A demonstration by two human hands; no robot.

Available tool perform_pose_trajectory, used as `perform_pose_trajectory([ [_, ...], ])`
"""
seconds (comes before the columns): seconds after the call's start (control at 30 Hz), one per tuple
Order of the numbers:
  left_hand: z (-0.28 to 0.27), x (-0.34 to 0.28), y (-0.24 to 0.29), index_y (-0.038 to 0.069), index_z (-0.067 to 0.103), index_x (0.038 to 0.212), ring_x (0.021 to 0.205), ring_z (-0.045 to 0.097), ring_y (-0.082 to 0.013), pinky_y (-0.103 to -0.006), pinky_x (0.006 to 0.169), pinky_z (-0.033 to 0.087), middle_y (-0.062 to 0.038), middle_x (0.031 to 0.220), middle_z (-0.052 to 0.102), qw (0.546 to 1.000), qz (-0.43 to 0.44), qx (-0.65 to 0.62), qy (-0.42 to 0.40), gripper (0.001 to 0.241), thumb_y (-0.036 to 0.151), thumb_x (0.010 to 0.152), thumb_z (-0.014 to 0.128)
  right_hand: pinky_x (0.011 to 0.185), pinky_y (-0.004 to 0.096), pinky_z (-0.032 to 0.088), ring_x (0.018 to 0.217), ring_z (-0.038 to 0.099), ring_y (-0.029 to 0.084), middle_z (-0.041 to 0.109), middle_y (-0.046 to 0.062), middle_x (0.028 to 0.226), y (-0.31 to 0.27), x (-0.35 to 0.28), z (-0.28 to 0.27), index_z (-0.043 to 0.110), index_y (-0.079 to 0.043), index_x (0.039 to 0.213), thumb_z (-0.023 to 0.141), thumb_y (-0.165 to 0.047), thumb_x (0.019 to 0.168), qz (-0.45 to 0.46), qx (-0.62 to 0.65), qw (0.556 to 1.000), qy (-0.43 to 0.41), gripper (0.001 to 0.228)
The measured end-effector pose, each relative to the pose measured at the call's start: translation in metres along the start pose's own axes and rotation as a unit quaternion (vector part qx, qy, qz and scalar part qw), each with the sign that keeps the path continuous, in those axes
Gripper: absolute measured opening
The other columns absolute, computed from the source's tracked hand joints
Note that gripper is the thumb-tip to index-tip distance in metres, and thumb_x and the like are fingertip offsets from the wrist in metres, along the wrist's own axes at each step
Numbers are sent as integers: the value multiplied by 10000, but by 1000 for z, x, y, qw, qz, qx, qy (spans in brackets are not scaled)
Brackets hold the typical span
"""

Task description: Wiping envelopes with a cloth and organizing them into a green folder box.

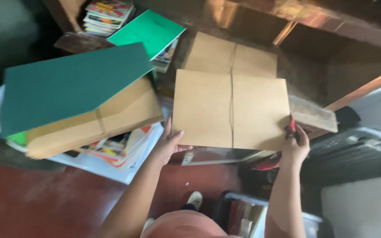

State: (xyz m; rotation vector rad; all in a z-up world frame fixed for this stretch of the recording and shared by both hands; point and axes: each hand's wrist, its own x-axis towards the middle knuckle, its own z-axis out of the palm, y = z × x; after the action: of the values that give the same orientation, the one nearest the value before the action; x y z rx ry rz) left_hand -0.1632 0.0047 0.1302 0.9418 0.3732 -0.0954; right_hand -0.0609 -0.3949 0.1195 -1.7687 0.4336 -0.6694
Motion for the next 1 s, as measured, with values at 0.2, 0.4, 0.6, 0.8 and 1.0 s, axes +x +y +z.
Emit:
perform_pose_trajectory([
  [0.2,-44,-113,49,349,66,1635,646,734,-301,-507,795,661,-258,1315,610,993,-3,113,-16,987,219,910,723,731,267,521,799,669,125,705,123,975,-5,-79,-6,751,-87,1186,614,75,916,-36,11,999,15,344],
  [0.4,-104,-171,57,306,31,1647,523,656,-217,-477,755,678,-188,998,653,993,24,117,-10,1029,173,897,725,764,284,536,877,680,154,712,155,1022,-37,-157,-2,737,-62,1212,636,39,929,-61,4,998,-19,318],
  [0.6,-149,-210,67,302,61,1645,493,636,-215,-501,711,678,-191,858,656,994,54,98,18,1138,113,817,819,830,338,546,938,699,219,714,153,1028,-40,-201,24,759,-105,1210,670,10,920,-72,-14,996,-53,325],
  [0.8,-207,-225,71,338,110,1641,484,587,-133,-413,668,681,-106,921,636,989,80,69,103,1168,56,778,846,900,369,538,990,706,280,717,168,1051,-80,-257,74,745,-89,1198,663,-33,914,-79,-16,989,-121,301],
  [1.0,-251,-235,80,337,158,1640,472,582,-148,-373,618,666,-117,860,617,979,108,54,164,1133,55,786,846,947,408,520,1041,680,320,693,215,1094,-73,-284,132,719,-47,1217,680,-54,911,-85,20,981,-173,308],
])
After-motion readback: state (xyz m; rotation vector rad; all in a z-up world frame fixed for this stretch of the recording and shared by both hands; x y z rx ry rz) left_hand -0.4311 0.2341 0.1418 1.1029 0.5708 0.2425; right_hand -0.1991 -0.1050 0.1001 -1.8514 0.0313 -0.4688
